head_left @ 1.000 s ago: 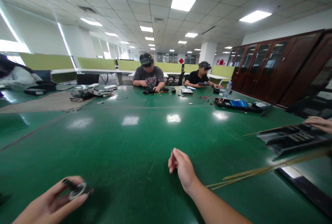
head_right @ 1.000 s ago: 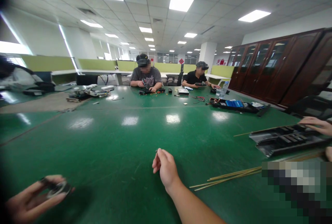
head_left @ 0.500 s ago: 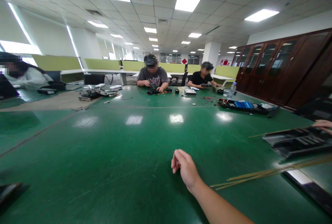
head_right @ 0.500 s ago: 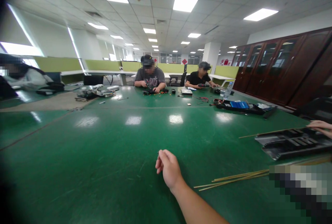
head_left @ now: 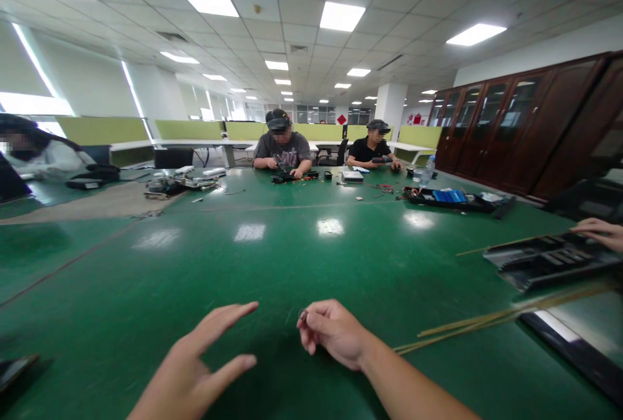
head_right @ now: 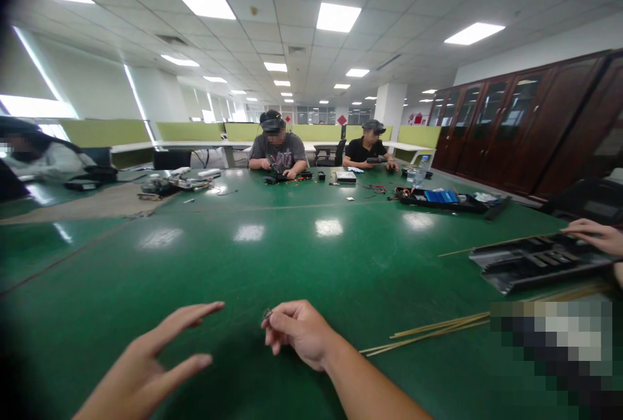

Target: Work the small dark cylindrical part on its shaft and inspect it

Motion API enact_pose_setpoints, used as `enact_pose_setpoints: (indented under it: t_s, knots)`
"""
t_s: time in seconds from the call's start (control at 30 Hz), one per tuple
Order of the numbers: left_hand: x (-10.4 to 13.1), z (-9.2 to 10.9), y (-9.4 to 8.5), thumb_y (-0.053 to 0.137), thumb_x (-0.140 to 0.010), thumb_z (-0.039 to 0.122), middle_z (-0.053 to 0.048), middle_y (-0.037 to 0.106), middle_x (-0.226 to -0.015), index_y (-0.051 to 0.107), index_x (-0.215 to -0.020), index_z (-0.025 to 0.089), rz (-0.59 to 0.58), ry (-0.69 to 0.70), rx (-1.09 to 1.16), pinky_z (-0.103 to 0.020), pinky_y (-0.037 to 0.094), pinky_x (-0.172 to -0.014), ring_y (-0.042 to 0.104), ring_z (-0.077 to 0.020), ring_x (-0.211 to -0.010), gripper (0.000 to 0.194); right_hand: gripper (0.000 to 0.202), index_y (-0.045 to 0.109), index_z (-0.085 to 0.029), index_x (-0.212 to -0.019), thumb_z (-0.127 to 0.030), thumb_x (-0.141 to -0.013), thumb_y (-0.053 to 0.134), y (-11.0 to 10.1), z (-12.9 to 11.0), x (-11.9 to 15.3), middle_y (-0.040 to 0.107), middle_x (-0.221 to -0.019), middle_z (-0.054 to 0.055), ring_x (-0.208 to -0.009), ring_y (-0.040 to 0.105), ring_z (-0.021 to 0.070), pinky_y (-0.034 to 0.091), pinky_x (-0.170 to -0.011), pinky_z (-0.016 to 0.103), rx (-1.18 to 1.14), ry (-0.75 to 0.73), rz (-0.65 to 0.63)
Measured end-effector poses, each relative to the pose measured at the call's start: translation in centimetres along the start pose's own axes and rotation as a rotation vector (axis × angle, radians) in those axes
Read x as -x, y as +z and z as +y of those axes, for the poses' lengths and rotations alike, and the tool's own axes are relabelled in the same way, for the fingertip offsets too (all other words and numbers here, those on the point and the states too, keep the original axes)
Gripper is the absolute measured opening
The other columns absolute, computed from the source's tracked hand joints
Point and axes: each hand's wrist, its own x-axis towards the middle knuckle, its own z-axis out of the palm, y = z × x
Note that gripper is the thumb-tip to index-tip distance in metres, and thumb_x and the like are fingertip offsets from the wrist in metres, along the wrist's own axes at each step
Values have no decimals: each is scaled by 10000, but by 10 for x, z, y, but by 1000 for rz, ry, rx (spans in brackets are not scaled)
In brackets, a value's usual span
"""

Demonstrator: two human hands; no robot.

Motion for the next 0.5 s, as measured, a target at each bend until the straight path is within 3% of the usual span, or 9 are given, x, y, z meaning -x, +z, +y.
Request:
enact_pose_setpoints:
  t_s: [0.07,0.1,0.2,0.27,0.37,0.43,0.5]
  knots:
    - [-20,12,28,759,-780,371,-51,623,-1290,524,-1360,349,-214,22,130,-410,490,-1022,581,-274,-1188,626,399,668,-85,-863,-473,-794,728,0,1,2,646,-689,51,-541,562,107,418,-549,231,-19,31,-42]
    - [-28,18,42,743,-799,355,-54,634,-1270,567,-1325,336,-275,37,211,-415,472,-1039,585,-269,-1179,556,418,669,-84,-860,-485,-772,746,-1,1,2,646,-696,50,-553,569,110,432,-565,237,-35,37,-53]
    - [-46,31,75,668,-864,305,-71,679,-1163,673,-1204,287,-275,20,399,-428,486,-1008,623,-262,-1099,341,446,663,-89,-843,-503,-726,780,-2,1,1,624,-698,31,-581,577,112,455,-604,248,-104,23,-52]
    - [-49,33,86,651,-874,290,-71,691,-1123,705,-1142,269,-223,-11,458,-414,510,-968,637,-258,-1061,275,435,663,-93,-855,-493,-732,781,-2,2,1,617,-707,28,-605,581,115,459,-615,248,-128,7,-33]
    - [-42,30,85,658,-868,320,-49,714,-1043,732,-1031,257,-172,-69,486,-361,554,-887,668,-241,-976,190,432,675,-84,-875,-489,-752,765,-4,3,1,645,-758,61,-663,606,134,472,-646,259,-101,11,-44]
    - [-29,24,68,662,-863,365,-32,728,-984,726,-995,254,-121,-131,452,-331,576,-839,687,-230,-914,184,462,683,-78,-913,-516,-775,731,-7,2,1,668,-795,86,-661,619,142,479,-658,272,-78,24,-72]
    - [-13,15,40,665,-856,406,-27,732,-972,713,-1017,250,-1,-172,340,-319,587,-822,695,-232,-901,229,487,681,-76,-967,-539,-817,675,-10,1,1,680,-807,99,-624,621,139,477,-645,274,-69,34,-80]
